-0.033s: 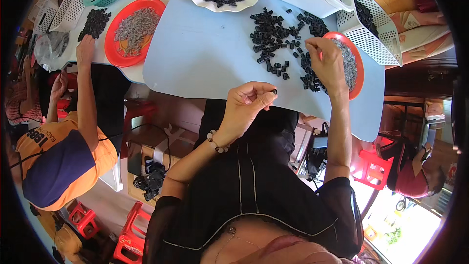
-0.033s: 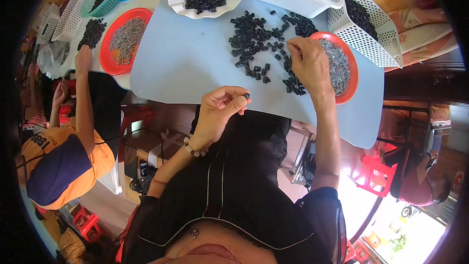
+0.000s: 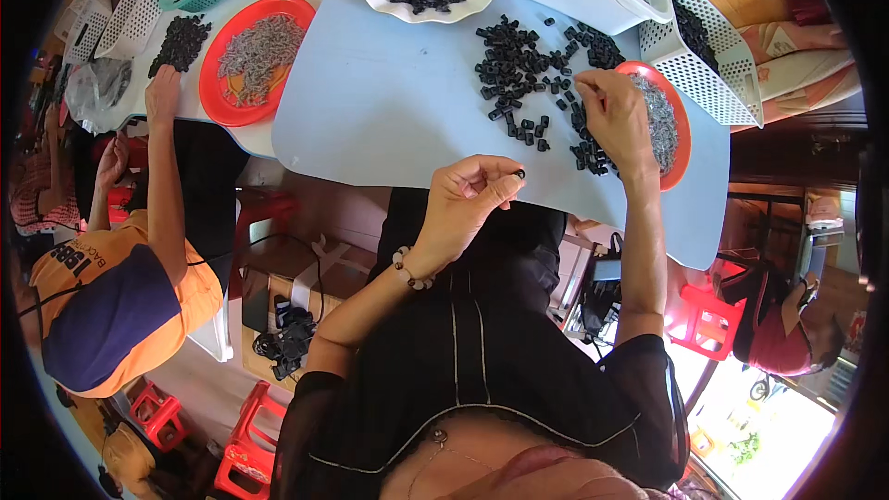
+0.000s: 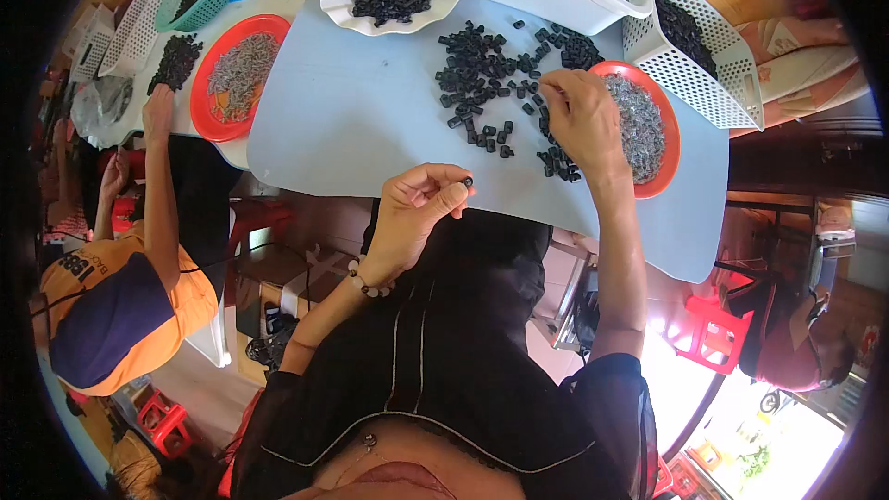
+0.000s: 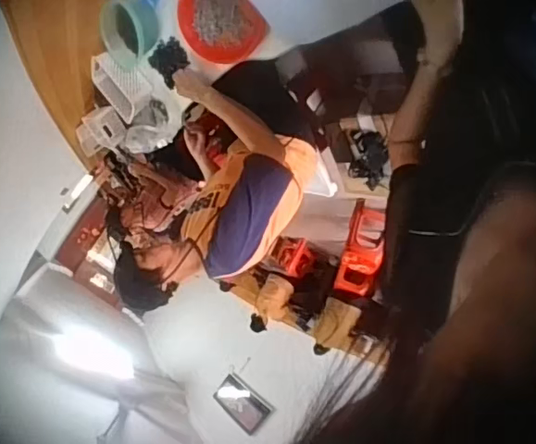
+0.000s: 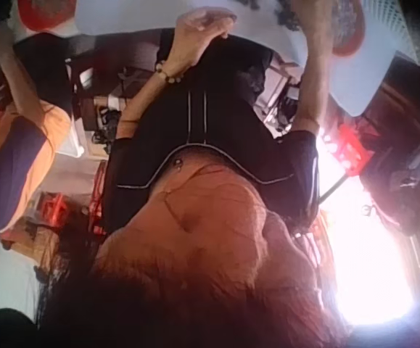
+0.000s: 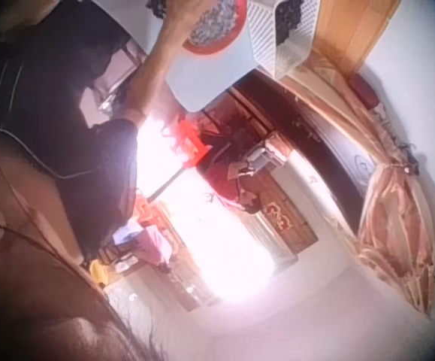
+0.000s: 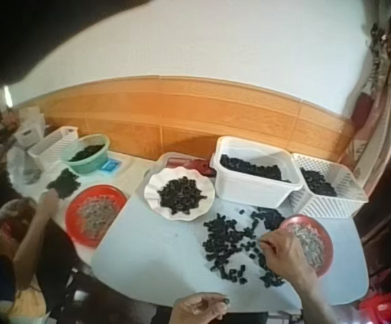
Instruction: The person picks up a black plastic piece and a metal component by hand, fits the metal component into the black plastic piece, and places the assembled unit onto the table.
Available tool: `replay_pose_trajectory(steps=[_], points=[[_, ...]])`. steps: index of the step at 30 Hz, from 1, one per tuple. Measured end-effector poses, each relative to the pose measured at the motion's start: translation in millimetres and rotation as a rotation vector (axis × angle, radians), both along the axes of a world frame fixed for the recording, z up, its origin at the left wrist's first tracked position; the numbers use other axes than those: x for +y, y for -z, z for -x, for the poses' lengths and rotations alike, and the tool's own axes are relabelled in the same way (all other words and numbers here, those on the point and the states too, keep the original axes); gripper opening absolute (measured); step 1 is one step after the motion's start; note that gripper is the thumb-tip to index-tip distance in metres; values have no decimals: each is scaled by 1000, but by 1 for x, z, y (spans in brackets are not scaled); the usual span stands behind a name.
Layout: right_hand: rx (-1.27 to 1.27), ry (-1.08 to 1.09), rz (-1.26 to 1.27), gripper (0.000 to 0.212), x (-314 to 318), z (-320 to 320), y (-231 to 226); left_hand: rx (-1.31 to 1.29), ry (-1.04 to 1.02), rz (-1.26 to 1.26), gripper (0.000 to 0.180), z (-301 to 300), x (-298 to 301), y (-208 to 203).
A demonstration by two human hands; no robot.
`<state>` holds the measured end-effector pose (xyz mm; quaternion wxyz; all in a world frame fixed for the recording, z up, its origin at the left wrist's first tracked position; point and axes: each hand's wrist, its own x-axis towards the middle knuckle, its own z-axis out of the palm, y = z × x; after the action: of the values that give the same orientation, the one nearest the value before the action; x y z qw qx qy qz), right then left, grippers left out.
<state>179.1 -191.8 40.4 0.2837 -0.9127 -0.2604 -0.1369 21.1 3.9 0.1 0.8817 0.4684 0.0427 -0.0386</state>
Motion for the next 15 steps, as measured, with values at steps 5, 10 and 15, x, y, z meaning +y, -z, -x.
replay_pose_trajectory(steps=[5, 10, 15], points=[[-46, -32, 133, 10, 12, -19, 12, 27, 9, 8, 19, 1, 4, 1], [6, -63, 271, 11, 15, -25, 9, 41, 13, 10, 19, 2, 5, 3], [0, -116, 324, 14, 14, -32, 1, 31, 15, 23, 18, 2, 4, 2]])
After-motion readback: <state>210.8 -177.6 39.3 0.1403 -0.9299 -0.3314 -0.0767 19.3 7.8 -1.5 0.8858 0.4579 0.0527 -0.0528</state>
